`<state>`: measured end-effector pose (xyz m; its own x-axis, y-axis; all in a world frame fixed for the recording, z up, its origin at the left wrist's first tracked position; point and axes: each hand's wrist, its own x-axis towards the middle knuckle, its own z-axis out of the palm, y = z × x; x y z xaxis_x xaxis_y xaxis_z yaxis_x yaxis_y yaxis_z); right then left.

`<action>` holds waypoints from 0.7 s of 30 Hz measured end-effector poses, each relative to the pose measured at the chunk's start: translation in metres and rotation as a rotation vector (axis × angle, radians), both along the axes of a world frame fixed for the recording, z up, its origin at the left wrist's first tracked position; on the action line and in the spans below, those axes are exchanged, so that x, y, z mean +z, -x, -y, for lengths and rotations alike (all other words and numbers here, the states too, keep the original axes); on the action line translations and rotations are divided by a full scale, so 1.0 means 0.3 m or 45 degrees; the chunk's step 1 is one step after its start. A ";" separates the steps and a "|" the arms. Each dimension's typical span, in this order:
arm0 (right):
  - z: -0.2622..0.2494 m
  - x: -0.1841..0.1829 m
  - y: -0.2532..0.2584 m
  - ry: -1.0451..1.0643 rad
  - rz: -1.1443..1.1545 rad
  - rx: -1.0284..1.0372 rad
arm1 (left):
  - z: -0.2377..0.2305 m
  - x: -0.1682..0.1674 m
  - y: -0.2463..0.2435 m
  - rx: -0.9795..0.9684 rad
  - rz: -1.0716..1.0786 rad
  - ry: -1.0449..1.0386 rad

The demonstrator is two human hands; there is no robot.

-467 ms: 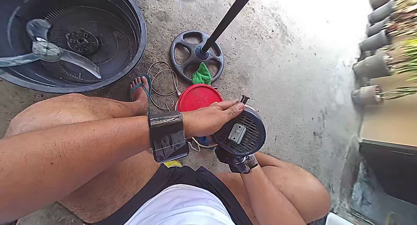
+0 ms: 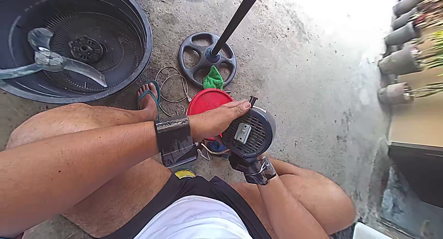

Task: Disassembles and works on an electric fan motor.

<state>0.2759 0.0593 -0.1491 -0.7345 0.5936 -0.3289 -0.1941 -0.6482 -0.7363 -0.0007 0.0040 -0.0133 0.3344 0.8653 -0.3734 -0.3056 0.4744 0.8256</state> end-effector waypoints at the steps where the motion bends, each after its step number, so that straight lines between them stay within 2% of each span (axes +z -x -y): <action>1: -0.002 0.016 -0.002 0.091 -0.014 -0.130 | 0.000 -0.002 0.004 0.018 0.002 0.013; 3: 0.011 0.090 0.036 0.219 0.133 -0.461 | 0.000 -0.005 0.017 0.066 0.004 0.062; 4: 0.006 0.099 0.044 0.209 0.131 -0.537 | 0.000 -0.007 0.024 0.105 0.002 0.094; 7: -0.013 0.152 0.096 -0.095 0.178 -0.592 | 0.002 -0.027 0.041 0.246 0.021 0.145; 11: -0.046 0.297 0.210 -0.246 0.295 -0.676 | 0.015 -0.077 0.076 0.362 0.030 0.151; 13: -0.028 0.353 0.221 -0.460 0.265 -0.572 | 0.025 -0.100 0.088 0.449 0.080 0.162; 16: -0.004 0.431 0.195 -0.825 0.185 -0.208 | 0.066 -0.167 0.141 0.474 0.326 0.005; 19: 0.005 0.513 0.191 -0.909 0.058 0.036 | 0.104 -0.211 0.163 0.491 0.658 -0.205; 21: 0.013 0.532 0.191 -0.935 0.016 0.093 | 0.120 -0.226 0.169 0.470 0.766 -0.268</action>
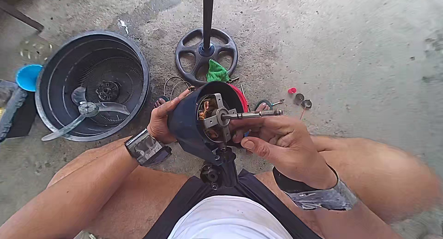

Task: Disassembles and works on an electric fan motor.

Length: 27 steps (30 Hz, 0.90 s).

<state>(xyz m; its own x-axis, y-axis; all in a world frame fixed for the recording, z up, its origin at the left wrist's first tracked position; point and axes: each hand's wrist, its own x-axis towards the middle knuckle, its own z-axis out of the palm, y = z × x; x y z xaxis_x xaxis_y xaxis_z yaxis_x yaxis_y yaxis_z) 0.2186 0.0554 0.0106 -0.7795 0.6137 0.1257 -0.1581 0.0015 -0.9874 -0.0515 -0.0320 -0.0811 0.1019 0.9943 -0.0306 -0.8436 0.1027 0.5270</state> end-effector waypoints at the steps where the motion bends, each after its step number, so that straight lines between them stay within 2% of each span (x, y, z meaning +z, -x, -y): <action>1: 0.000 0.003 -0.001 -0.034 -0.005 -0.006 | -0.004 0.000 0.005 -0.019 0.020 -0.016; 4: -0.002 0.002 -0.020 -0.164 -0.048 -0.149 | -0.021 -0.004 0.023 -0.127 0.050 -0.062; 7: -0.018 -0.017 -0.043 -0.288 0.001 -0.326 | -0.030 -0.007 0.039 -0.128 -0.038 -0.157; 9: -0.014 -0.044 -0.056 -0.244 0.095 -0.372 | -0.036 0.016 0.040 -0.098 -0.124 -0.186; 12: 0.024 -0.081 -0.052 0.018 0.131 -0.286 | -0.056 0.055 0.053 -0.109 -0.188 -0.210; 15: 0.074 -0.104 -0.021 0.198 -0.029 -0.217 | -0.077 0.085 0.075 -0.087 -0.288 -0.266; 22: 0.093 -0.109 0.016 0.135 -0.200 -0.252 | -0.093 0.118 0.093 -0.063 -0.414 -0.345; 27: 0.109 -0.138 0.024 0.083 -0.179 -0.262 | -0.095 0.123 0.106 -0.064 -0.344 -0.277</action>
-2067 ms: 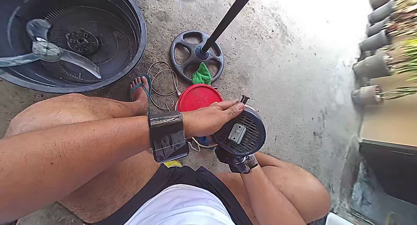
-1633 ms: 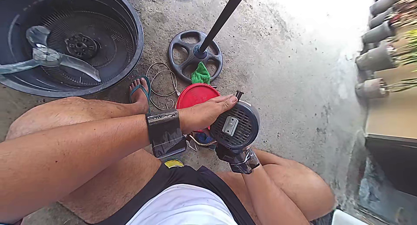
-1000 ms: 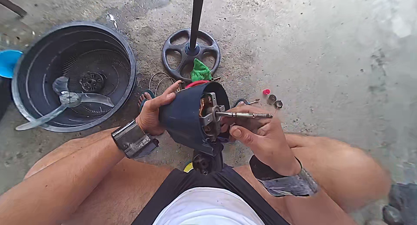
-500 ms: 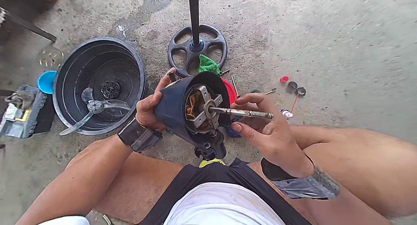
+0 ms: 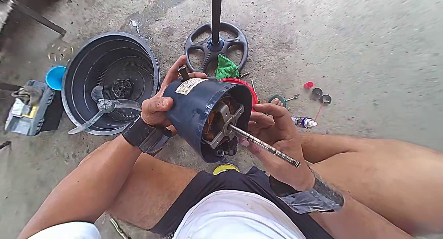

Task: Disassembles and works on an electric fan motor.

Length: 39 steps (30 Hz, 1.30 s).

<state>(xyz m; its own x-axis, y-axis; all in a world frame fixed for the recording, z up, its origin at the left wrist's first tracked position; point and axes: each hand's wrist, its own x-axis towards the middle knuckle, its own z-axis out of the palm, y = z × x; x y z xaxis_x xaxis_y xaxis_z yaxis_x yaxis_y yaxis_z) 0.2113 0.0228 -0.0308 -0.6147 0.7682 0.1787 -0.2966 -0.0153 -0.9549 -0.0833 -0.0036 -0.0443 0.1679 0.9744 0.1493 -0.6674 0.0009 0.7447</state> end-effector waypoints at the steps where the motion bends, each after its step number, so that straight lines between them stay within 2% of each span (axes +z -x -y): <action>1: 0.005 -0.013 0.000 -0.038 0.019 -0.016 | 0.000 -0.006 0.000 0.007 0.023 -0.012; 4: 0.013 -0.056 -0.005 -0.207 0.041 -0.024 | 0.002 -0.035 -0.015 0.111 0.008 -0.104; 7: -0.002 -0.050 -0.008 -0.423 0.154 0.067 | 0.014 -0.046 -0.021 0.135 0.023 -0.064; 12: -0.011 -0.015 -0.006 -0.536 0.351 0.122 | 0.024 -0.061 -0.032 0.151 0.067 -0.006; 23: -0.044 -0.006 -0.026 -0.535 0.373 0.204 | 0.027 -0.062 -0.044 0.112 0.001 0.062; 31: -0.015 -0.006 -0.027 -0.295 0.367 0.236 | 0.035 -0.077 -0.070 0.132 0.061 0.090; 39: 0.011 -0.023 -0.018 -0.249 0.480 0.089 | 0.063 -0.145 -0.095 0.155 0.153 0.290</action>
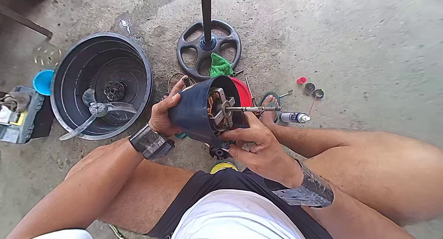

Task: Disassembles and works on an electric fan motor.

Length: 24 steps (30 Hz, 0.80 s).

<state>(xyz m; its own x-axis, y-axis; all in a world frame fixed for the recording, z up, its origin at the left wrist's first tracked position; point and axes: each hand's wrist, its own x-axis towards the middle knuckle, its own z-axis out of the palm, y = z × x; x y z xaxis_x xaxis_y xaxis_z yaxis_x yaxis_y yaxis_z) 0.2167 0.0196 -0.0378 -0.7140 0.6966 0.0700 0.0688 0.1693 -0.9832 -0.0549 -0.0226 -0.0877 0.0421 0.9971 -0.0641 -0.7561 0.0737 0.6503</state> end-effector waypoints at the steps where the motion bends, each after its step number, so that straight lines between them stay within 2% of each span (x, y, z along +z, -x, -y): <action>1: -0.003 0.000 0.000 0.027 0.005 -0.005 | 0.004 -0.002 -0.004 0.007 0.014 0.053; 7: -0.040 -0.010 -0.020 0.269 -0.053 0.045 | 0.013 0.001 -0.039 0.023 0.106 0.393; 14: -0.042 -0.042 -0.016 0.291 0.154 0.058 | 0.013 -0.050 -0.037 -0.043 0.075 0.394; 16: -0.035 -0.060 -0.002 0.290 0.185 -0.019 | -0.006 -0.065 -0.024 -0.044 -0.077 0.429; 19: -0.017 -0.093 0.023 0.223 0.170 -0.170 | -0.053 -0.082 0.035 -0.170 -0.464 0.430; 22: -0.017 -0.115 0.039 0.059 0.182 -0.257 | -0.102 -0.052 0.075 -0.290 -0.713 0.486; 24: -0.022 -0.137 0.047 -0.066 0.208 -0.300 | -0.120 -0.036 0.076 -0.279 -0.838 0.492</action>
<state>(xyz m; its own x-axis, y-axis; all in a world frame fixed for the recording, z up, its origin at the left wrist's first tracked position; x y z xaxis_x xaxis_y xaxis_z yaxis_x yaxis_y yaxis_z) 0.2025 0.0261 -0.0789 -0.5377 0.8431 0.0070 0.2692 0.1796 -0.9462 -0.0776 0.0133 -0.0984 0.0678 0.8726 -0.4837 -0.1676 0.4879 0.8566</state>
